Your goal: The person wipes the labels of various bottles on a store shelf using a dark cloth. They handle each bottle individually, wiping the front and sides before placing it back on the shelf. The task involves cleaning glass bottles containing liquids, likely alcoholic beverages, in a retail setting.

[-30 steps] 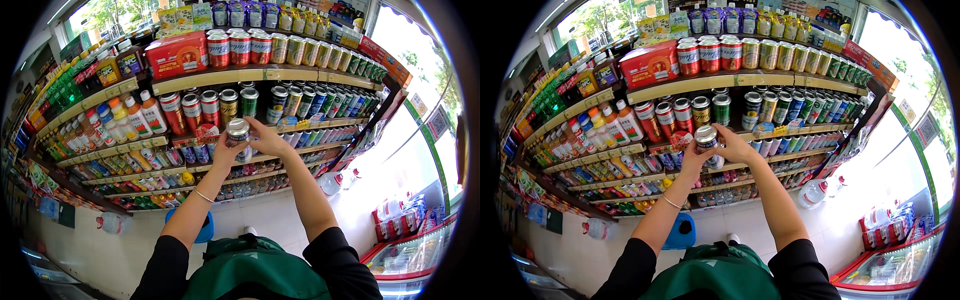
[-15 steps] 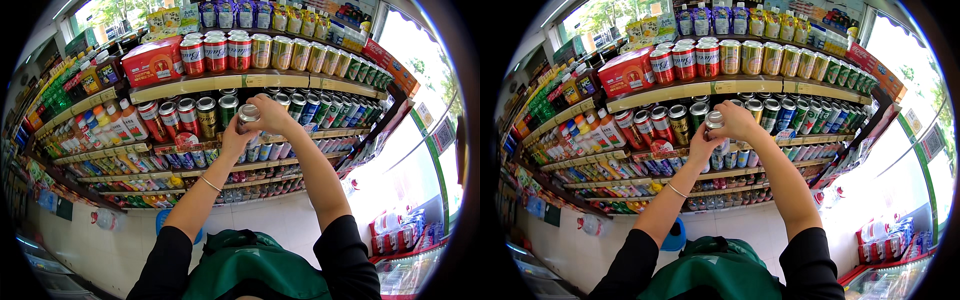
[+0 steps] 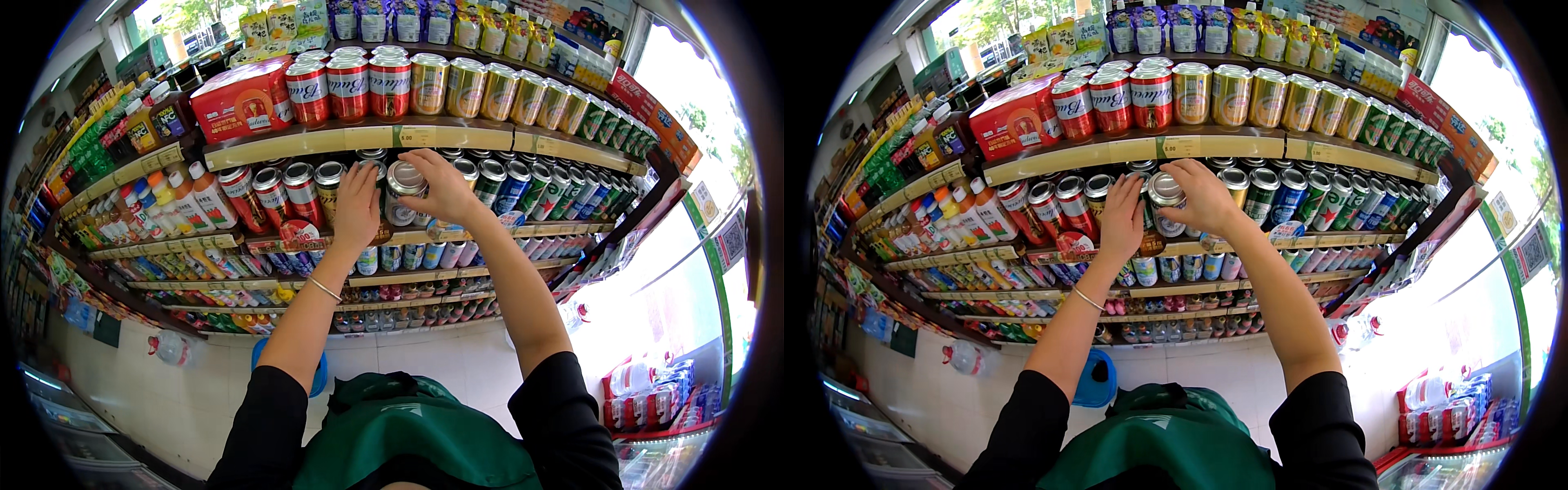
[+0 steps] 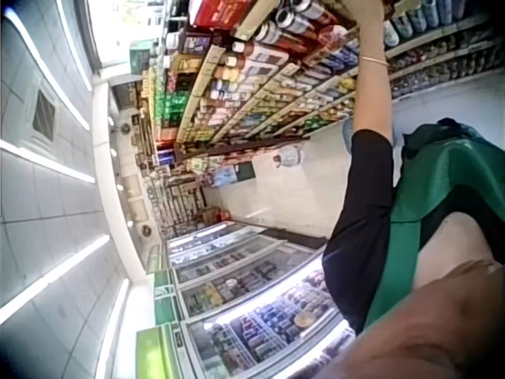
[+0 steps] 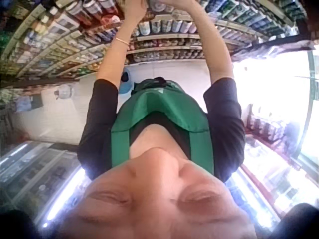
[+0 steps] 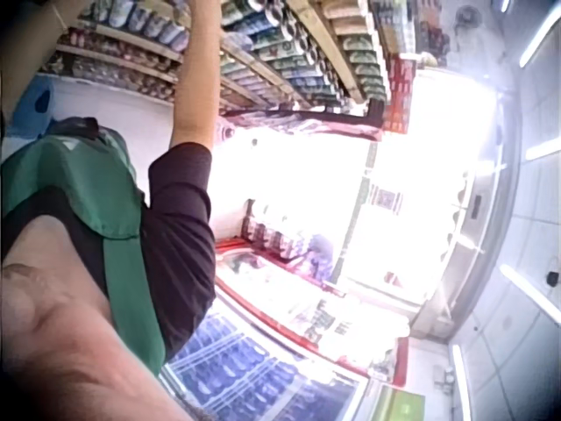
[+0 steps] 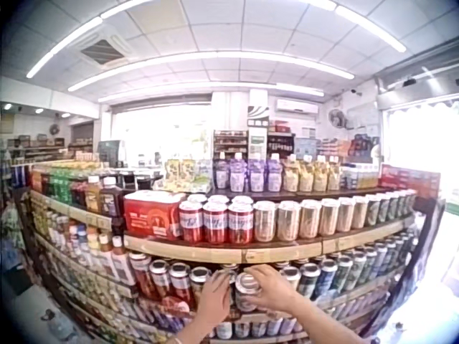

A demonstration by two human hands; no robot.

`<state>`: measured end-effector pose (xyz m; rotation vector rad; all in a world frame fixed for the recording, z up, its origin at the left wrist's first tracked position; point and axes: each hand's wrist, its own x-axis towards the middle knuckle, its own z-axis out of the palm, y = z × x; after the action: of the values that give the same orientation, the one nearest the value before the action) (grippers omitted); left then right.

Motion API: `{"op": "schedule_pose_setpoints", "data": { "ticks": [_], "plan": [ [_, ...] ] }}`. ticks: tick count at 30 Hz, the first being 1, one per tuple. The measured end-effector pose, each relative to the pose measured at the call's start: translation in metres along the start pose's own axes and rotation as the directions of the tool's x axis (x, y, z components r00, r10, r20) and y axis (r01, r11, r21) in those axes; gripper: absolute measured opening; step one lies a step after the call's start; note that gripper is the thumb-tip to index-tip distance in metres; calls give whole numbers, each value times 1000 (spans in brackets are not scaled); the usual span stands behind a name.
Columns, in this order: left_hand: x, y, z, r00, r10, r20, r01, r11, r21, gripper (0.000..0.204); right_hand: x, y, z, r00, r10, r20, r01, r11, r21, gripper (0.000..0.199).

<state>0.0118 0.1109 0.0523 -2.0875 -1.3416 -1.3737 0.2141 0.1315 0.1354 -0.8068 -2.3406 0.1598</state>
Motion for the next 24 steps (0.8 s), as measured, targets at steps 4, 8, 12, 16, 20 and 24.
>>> {"op": "schedule_pose_setpoints", "data": {
  "ticks": [4,8,12,16,20,24],
  "plan": [
    [0,-2,9,999,-27,29,28,1000,-7,33,4,8,6,1000,-1,29,1,1000,1,69],
    [5,-6,10,1000,-25,-7,24,998,-51,29,7,18,10,1000,-13,8,12,1000,15,67],
    [9,-3,6,999,-49,2,49,999,-20,26,5,21,8,1000,22,5,-22,997,68,66],
    [10,-4,3,998,-54,21,53,998,32,25,1,24,9,1000,6,-9,-5,995,98,65],
    [14,-4,3,1000,8,27,-10,998,60,26,0,35,20,995,-75,-66,77,996,37,68],
    [15,-5,1,999,23,31,-24,999,46,27,2,34,25,994,-88,-68,89,996,9,69]
  ]
}}
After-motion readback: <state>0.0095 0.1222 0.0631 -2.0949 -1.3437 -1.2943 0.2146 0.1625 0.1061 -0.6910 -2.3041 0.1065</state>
